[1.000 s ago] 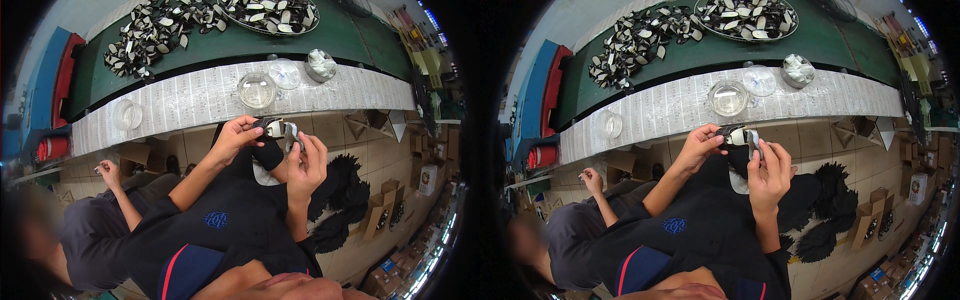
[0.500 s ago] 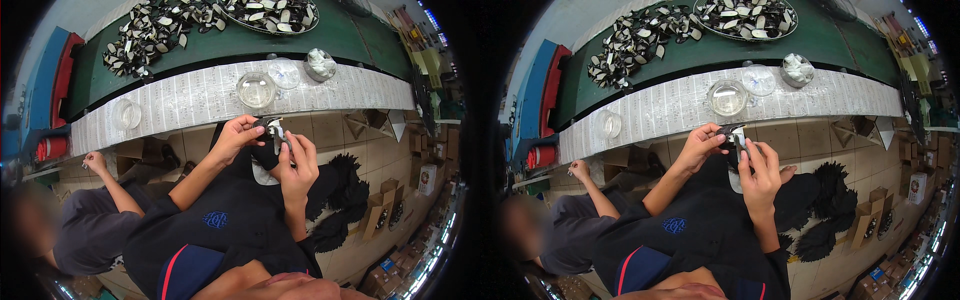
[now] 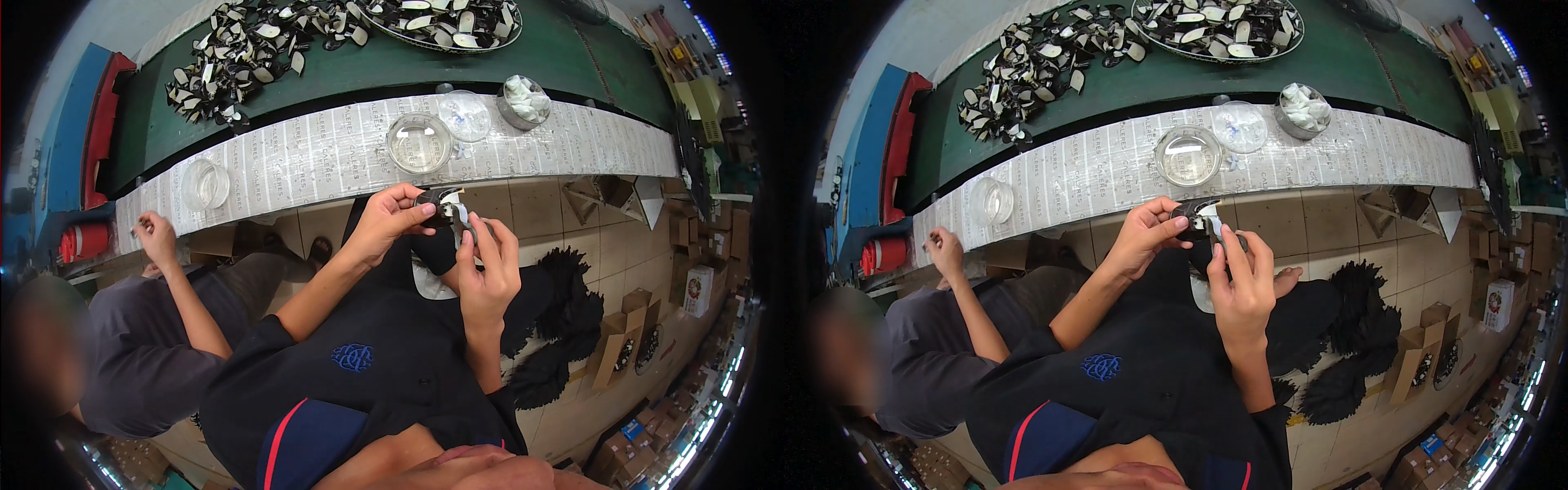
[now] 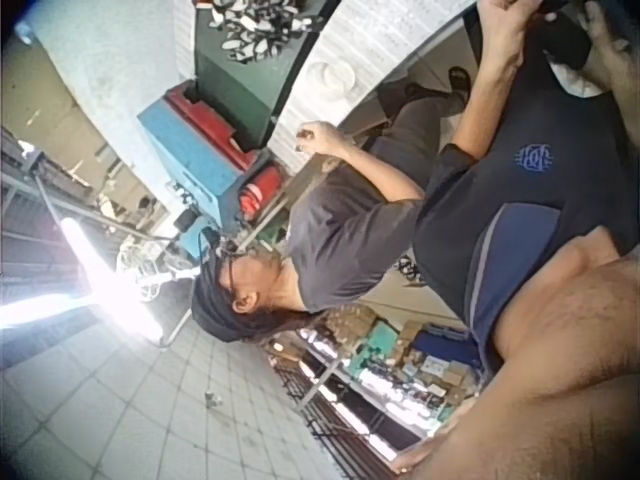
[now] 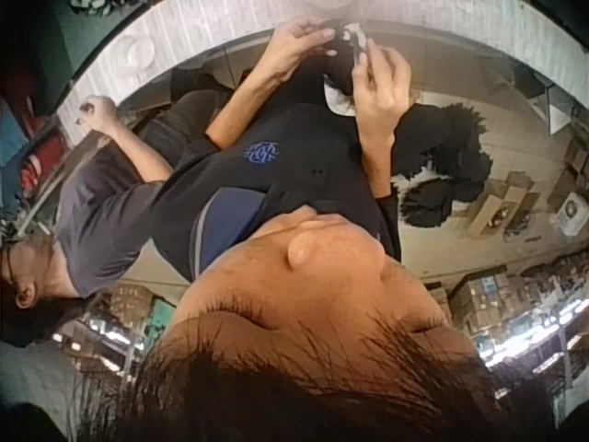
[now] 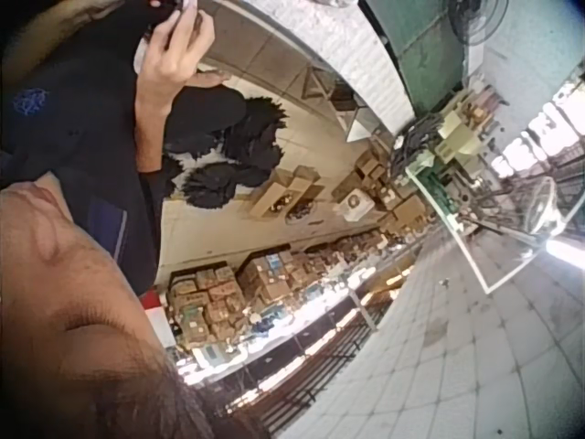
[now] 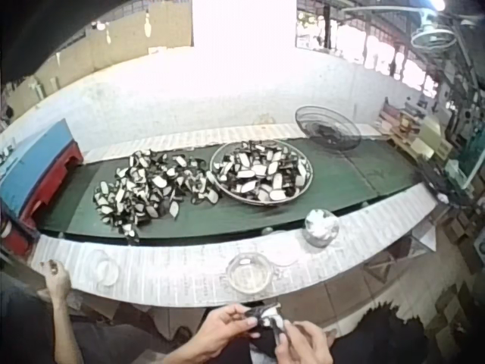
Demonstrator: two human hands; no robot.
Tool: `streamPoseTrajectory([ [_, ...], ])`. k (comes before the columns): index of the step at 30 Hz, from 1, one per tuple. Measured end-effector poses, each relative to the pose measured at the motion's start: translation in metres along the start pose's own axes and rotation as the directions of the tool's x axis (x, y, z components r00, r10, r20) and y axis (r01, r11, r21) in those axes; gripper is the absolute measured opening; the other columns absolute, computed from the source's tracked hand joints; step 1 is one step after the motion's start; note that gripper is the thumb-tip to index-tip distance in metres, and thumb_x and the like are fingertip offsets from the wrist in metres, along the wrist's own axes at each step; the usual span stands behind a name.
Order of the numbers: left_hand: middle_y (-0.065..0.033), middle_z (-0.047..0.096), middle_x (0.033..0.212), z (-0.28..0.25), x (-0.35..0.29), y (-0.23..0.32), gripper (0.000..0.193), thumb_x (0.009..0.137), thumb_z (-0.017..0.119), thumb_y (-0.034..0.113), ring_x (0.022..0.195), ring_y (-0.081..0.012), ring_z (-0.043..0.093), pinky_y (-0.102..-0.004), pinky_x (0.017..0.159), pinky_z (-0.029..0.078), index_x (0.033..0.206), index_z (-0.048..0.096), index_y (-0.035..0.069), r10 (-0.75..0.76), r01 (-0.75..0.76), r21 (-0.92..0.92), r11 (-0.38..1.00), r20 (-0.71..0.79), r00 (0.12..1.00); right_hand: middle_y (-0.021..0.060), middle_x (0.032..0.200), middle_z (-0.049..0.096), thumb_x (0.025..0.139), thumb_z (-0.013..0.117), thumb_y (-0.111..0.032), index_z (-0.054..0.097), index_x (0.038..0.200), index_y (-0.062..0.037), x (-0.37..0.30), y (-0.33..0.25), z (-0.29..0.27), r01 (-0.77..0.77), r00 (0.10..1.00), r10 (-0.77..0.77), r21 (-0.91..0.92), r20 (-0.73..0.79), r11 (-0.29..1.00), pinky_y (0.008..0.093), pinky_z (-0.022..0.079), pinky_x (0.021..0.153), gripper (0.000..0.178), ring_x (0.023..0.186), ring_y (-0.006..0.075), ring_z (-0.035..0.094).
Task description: Applying adhesive to shoe components and assembling them at a factory workbench.
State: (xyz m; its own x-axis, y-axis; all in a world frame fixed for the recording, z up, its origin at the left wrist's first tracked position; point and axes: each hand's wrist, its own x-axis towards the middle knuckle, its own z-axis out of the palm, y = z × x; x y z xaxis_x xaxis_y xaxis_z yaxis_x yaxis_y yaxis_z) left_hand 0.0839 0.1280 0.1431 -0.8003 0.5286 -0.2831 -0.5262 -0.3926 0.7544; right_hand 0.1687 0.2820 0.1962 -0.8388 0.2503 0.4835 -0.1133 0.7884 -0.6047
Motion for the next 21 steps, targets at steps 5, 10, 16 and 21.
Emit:
streamPoseTrajectory([
  [5,-0.0057,0.070,0.099,0.000,0.001,0.000,0.014,0.094,0.068,0.012,0.087,-0.0095,0.067,-0.0268,0.074,0.060,0.103,0.062,0.003,0.000,0.000,-0.046,0.999,-0.013,1.000,0.0111,0.111,0.060,0.084,0.073,-0.001,0.072,0.110,-0.0020,-0.001,0.002,-0.002,-0.026,1.000,0.026,-0.013,-0.016,1.000,0.0298,0.050,0.071,0.027,0.070,0.0139,0.063],
  [10,-0.0055,0.070,0.098,-0.002,0.002,-0.001,0.014,0.094,0.068,0.012,0.087,-0.0095,0.067,-0.0271,0.074,0.060,0.102,0.061,0.003,-0.003,0.002,-0.048,0.999,-0.009,1.000,0.0128,0.108,0.062,0.085,0.070,0.004,0.071,0.111,0.0009,0.000,0.009,-0.004,0.016,0.999,-0.020,-0.113,-0.037,0.993,0.0286,0.055,0.062,0.027,0.080,0.0175,0.066],
  [16,-0.0052,0.070,0.098,-0.003,0.003,-0.002,0.014,0.094,0.067,0.013,0.086,-0.0092,0.066,-0.0270,0.073,0.060,0.102,0.061,0.003,-0.019,0.018,-0.064,0.998,-0.010,1.000,0.0080,0.110,0.062,0.082,0.075,-0.006,0.074,0.108,-0.0063,0.002,0.011,-0.007,-0.050,0.997,0.041,-0.139,-0.067,0.989,0.0345,0.045,0.077,0.026,0.073,0.0144,0.064],
  [21,-0.0041,0.069,0.097,0.000,0.006,-0.004,0.013,0.095,0.067,0.015,0.085,-0.0080,0.066,-0.0263,0.073,0.060,0.101,0.062,0.004,-0.038,0.037,-0.078,0.996,-0.012,0.999,0.0119,0.105,0.063,0.085,0.070,0.003,0.072,0.110,-0.0003,0.004,0.009,-0.009,0.001,0.998,-0.006,-0.076,-0.067,0.997,0.0272,0.053,0.060,0.026,0.080,0.0168,0.065],
])
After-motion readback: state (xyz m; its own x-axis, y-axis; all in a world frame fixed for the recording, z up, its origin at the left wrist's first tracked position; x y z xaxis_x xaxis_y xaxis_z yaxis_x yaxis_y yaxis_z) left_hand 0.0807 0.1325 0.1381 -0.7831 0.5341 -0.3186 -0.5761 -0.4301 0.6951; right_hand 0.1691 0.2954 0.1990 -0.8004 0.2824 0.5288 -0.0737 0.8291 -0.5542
